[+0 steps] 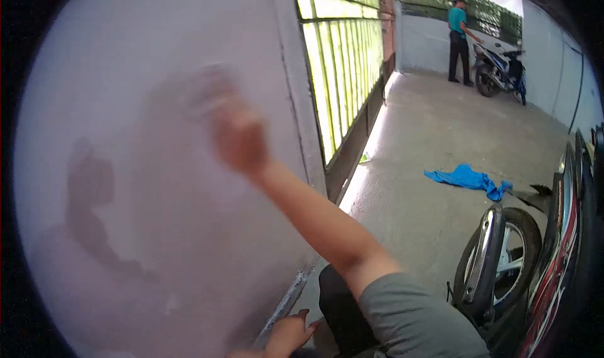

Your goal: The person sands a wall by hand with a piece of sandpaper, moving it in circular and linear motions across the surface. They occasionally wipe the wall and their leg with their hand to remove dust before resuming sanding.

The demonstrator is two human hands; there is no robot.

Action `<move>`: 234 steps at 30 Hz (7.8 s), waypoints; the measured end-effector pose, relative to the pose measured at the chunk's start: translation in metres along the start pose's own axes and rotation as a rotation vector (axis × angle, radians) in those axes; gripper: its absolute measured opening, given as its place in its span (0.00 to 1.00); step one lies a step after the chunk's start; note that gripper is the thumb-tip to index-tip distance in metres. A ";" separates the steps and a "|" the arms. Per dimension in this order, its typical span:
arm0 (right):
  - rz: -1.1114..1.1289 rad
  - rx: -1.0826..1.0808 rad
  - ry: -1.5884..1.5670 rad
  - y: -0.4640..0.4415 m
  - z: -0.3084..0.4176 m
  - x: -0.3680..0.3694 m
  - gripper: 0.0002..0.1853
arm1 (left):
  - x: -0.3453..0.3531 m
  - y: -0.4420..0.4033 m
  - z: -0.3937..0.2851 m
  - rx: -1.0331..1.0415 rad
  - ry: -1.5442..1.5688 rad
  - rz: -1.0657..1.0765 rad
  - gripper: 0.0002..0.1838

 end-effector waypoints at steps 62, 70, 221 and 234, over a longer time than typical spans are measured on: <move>-0.161 0.466 -0.100 0.231 0.007 0.017 0.32 | -0.012 0.060 0.068 -0.448 0.334 -0.084 0.28; -0.196 0.400 -0.086 0.209 0.007 -0.007 0.33 | 0.022 0.059 0.040 -0.381 0.355 -0.223 0.26; 0.032 -0.280 -0.160 0.174 0.053 -0.017 0.29 | 0.069 -0.028 0.064 -0.248 -0.062 0.260 0.42; 0.010 -0.154 -0.099 0.165 0.029 -0.036 0.27 | 0.061 -0.031 0.059 -0.369 -0.045 0.325 0.45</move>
Point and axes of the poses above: each hand's wrist, its own y-axis away from the middle knuckle, its own x-axis out of the palm, z = x × y, the point moved 1 cm from there along -y, towards the middle knuckle, and after that the axes turned 14 degrees about -x, right-handed, at the moved point
